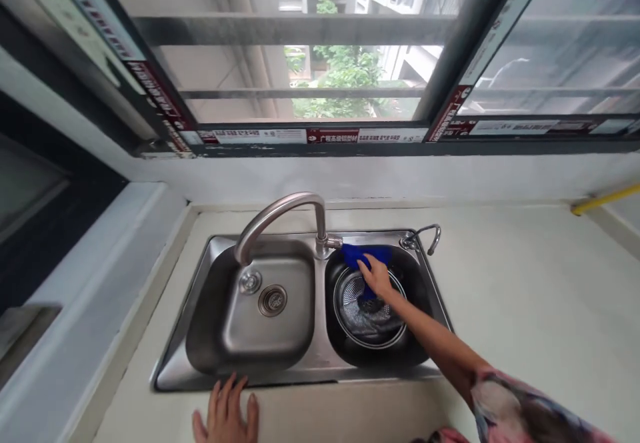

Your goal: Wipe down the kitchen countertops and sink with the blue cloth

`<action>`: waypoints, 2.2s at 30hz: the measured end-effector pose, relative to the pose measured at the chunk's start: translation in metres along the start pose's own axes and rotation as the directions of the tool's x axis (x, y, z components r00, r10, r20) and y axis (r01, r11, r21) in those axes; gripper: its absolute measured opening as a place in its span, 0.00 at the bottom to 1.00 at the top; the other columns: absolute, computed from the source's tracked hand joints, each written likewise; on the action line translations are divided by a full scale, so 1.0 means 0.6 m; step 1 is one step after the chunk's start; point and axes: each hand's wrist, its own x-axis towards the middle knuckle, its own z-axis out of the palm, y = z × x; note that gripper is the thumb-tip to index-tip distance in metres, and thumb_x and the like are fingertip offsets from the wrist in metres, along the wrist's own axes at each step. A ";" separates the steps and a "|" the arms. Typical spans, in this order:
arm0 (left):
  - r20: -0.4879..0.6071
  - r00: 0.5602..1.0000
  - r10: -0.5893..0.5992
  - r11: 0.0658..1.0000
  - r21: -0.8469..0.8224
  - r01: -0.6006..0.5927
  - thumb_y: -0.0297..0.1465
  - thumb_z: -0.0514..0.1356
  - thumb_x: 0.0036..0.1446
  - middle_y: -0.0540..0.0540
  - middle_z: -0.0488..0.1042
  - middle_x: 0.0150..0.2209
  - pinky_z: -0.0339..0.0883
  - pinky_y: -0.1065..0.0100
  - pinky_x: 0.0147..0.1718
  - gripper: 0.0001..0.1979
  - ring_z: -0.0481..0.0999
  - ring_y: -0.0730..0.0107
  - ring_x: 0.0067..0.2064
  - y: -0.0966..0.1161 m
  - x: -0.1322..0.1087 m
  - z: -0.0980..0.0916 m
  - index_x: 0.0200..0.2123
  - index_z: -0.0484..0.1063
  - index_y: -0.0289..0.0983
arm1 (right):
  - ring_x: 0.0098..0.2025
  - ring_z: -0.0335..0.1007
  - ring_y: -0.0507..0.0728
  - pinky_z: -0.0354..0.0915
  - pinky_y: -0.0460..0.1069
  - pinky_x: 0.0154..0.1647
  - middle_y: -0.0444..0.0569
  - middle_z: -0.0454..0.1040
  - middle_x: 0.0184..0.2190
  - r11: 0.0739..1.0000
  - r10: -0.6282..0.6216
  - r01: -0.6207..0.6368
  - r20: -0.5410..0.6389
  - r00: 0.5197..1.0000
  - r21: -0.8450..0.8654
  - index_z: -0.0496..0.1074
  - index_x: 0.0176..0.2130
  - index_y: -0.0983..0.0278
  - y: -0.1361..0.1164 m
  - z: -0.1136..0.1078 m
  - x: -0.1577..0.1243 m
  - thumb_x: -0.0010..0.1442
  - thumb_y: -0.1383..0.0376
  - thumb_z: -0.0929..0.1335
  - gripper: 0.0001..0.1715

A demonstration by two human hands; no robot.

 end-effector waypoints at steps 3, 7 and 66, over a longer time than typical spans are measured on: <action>0.001 1.000 0.009 1.000 -0.015 -0.009 0.40 0.46 0.68 0.40 0.77 0.60 0.44 0.33 0.70 0.23 0.66 0.47 0.68 0.014 -0.001 -0.009 0.54 0.75 0.40 | 0.48 0.80 0.62 0.77 0.55 0.49 0.57 0.81 0.47 0.995 -0.053 0.052 0.001 0.999 0.081 0.75 0.56 0.65 -0.035 0.004 -0.141 0.76 0.55 0.56 0.26; -0.005 1.000 -0.004 1.000 -0.012 0.004 0.39 0.47 0.69 0.40 0.77 0.60 0.40 0.36 0.72 0.22 0.64 0.49 0.68 0.023 -0.002 -0.013 0.54 0.75 0.38 | 0.58 0.75 0.63 0.74 0.57 0.57 0.57 0.75 0.59 0.888 -0.405 0.337 0.184 0.896 0.313 0.73 0.60 0.61 -0.105 0.035 -0.274 0.72 0.56 0.64 0.22; -0.027 1.000 0.002 0.998 -0.070 -0.004 0.38 0.51 0.68 0.38 0.76 0.61 0.42 0.36 0.71 0.20 0.66 0.47 0.68 0.028 -0.006 -0.021 0.55 0.75 0.37 | 0.56 0.65 0.65 0.57 0.59 0.59 0.56 0.73 0.58 0.902 -0.397 0.431 0.411 0.820 0.012 0.73 0.54 0.64 -0.205 0.158 -0.049 0.57 0.70 0.66 0.24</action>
